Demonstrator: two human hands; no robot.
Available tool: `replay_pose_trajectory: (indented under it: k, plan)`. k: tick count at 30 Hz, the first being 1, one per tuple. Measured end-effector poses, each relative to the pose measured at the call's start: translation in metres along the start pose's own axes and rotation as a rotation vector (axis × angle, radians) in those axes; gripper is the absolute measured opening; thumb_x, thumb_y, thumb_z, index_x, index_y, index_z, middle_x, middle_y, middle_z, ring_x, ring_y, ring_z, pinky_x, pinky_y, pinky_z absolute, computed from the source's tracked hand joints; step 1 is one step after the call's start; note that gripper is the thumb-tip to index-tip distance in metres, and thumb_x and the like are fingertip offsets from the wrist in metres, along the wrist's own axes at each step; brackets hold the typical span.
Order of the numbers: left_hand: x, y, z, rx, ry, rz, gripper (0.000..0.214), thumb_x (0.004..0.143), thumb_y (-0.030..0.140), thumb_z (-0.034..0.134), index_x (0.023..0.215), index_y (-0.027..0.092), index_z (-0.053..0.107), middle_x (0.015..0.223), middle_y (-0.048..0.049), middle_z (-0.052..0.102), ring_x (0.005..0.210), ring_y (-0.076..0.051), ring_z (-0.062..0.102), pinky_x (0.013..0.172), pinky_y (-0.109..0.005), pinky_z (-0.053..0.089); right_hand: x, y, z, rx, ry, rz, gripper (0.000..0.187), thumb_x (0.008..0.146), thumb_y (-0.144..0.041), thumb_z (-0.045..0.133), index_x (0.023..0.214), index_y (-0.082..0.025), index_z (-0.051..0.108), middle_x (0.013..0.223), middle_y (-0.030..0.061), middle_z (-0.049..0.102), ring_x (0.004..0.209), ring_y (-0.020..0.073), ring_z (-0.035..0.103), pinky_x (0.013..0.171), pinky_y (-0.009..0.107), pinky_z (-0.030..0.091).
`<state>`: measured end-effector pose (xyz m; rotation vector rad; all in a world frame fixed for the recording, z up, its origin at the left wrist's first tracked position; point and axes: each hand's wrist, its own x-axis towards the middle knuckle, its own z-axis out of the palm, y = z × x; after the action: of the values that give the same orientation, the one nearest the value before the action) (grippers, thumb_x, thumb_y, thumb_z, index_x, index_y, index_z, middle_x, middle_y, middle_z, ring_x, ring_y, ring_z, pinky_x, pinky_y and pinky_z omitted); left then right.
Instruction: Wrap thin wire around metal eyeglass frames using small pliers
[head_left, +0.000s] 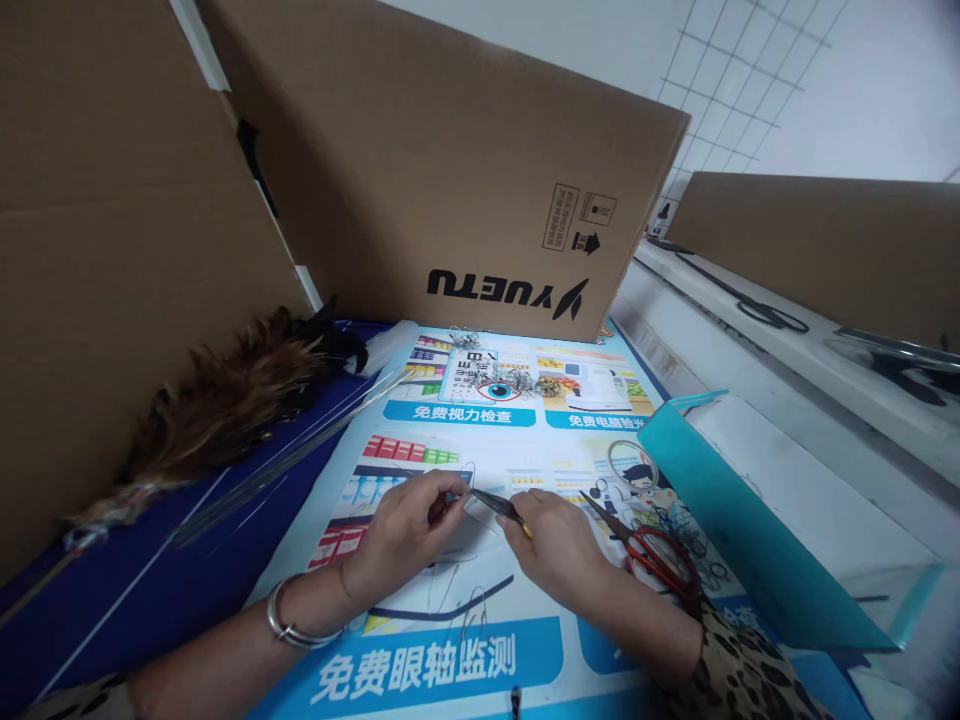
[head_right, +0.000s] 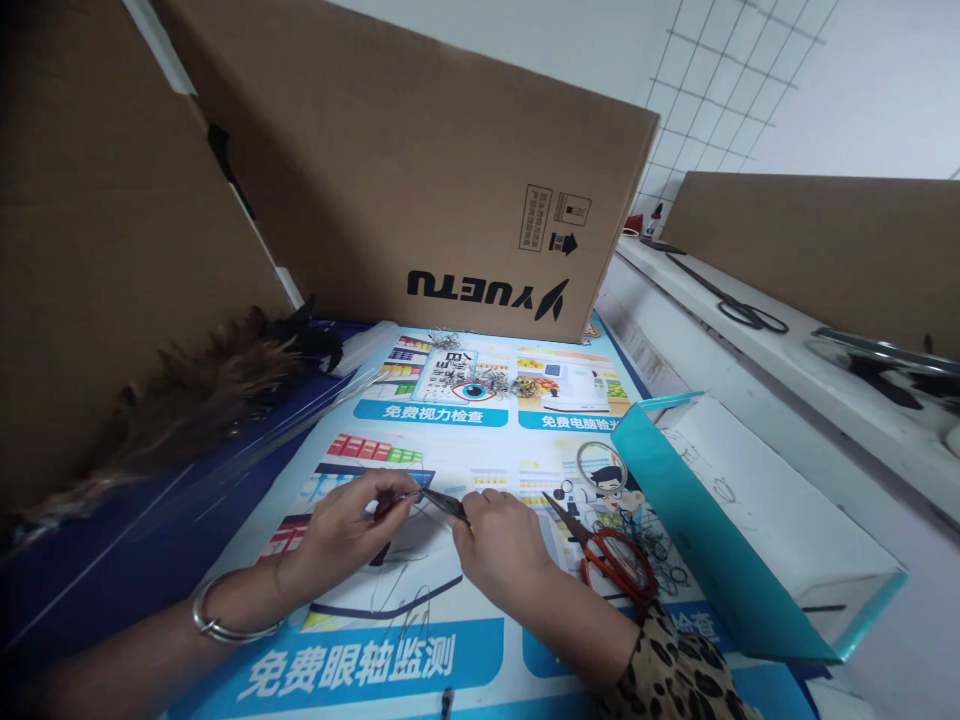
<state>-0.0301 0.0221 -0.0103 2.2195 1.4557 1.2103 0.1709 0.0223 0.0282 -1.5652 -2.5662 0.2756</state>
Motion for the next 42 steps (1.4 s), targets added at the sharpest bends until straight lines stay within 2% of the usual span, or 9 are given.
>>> replay_pose_trajectory:
  k: [9, 27, 33, 37, 42]
  plan:
    - [0.000, 0.001, -0.001, -0.044, -0.003, -0.015, 0.010, 0.077, 0.019, 0.054, 0.087, 0.021, 0.057, 0.078, -0.0019, 0.065, 0.068, -0.016, 0.059, 0.065, -0.026, 0.045, 0.002, 0.001, 0.000, 0.025, -0.036, -0.001, 0.025, 0.089, -0.038, 0.039, 0.088, -0.019, 0.056, 0.088, 0.0059, 0.063, 0.081, 0.0185, 0.057, 0.062, 0.025, 0.034]
    - [0.000, 0.001, -0.002, -0.112, -0.009, -0.006, 0.012, 0.077, 0.015, 0.054, 0.087, 0.020, 0.057, 0.078, -0.0024, 0.064, 0.069, -0.015, 0.058, 0.065, -0.026, 0.045, 0.003, 0.006, 0.002, 0.065, -0.026, -0.008, 0.025, 0.088, -0.039, 0.042, 0.082, -0.019, 0.055, 0.081, 0.0033, 0.063, 0.073, 0.0161, 0.056, 0.056, 0.024, 0.027]
    - [0.006, 0.005, -0.003, -0.206, -0.041, -0.125, 0.009, 0.077, 0.018, 0.055, 0.087, 0.019, 0.056, 0.078, -0.0018, 0.061, 0.066, -0.014, 0.056, 0.063, -0.025, 0.045, 0.006, 0.013, 0.011, 0.224, 0.043, 0.019, 0.025, 0.088, -0.038, 0.042, 0.077, -0.018, 0.053, 0.076, 0.0014, 0.060, 0.069, 0.0134, 0.053, 0.057, 0.022, 0.029]
    - [0.008, 0.003, -0.002, -0.320, -0.067, -0.203, 0.012, 0.079, 0.020, 0.056, 0.090, 0.019, 0.057, 0.082, -0.0023, 0.061, 0.071, -0.015, 0.057, 0.067, -0.026, 0.046, 0.009, 0.017, 0.015, 0.349, 0.096, 0.044, 0.024, 0.087, -0.036, 0.043, 0.074, -0.018, 0.051, 0.072, -0.0002, 0.056, 0.068, 0.0124, 0.051, 0.058, 0.021, 0.032]
    - [0.010, -0.002, -0.001, -0.480, -0.041, -0.293, 0.017, 0.079, 0.024, 0.057, 0.095, 0.019, 0.062, 0.093, -0.0046, 0.063, 0.084, -0.018, 0.059, 0.075, -0.028, 0.047, 0.009, 0.018, 0.019, 0.381, 0.121, 0.023, 0.019, 0.086, -0.033, 0.046, 0.076, -0.019, 0.052, 0.074, 0.0000, 0.055, 0.072, 0.0134, 0.051, 0.062, 0.022, 0.035]
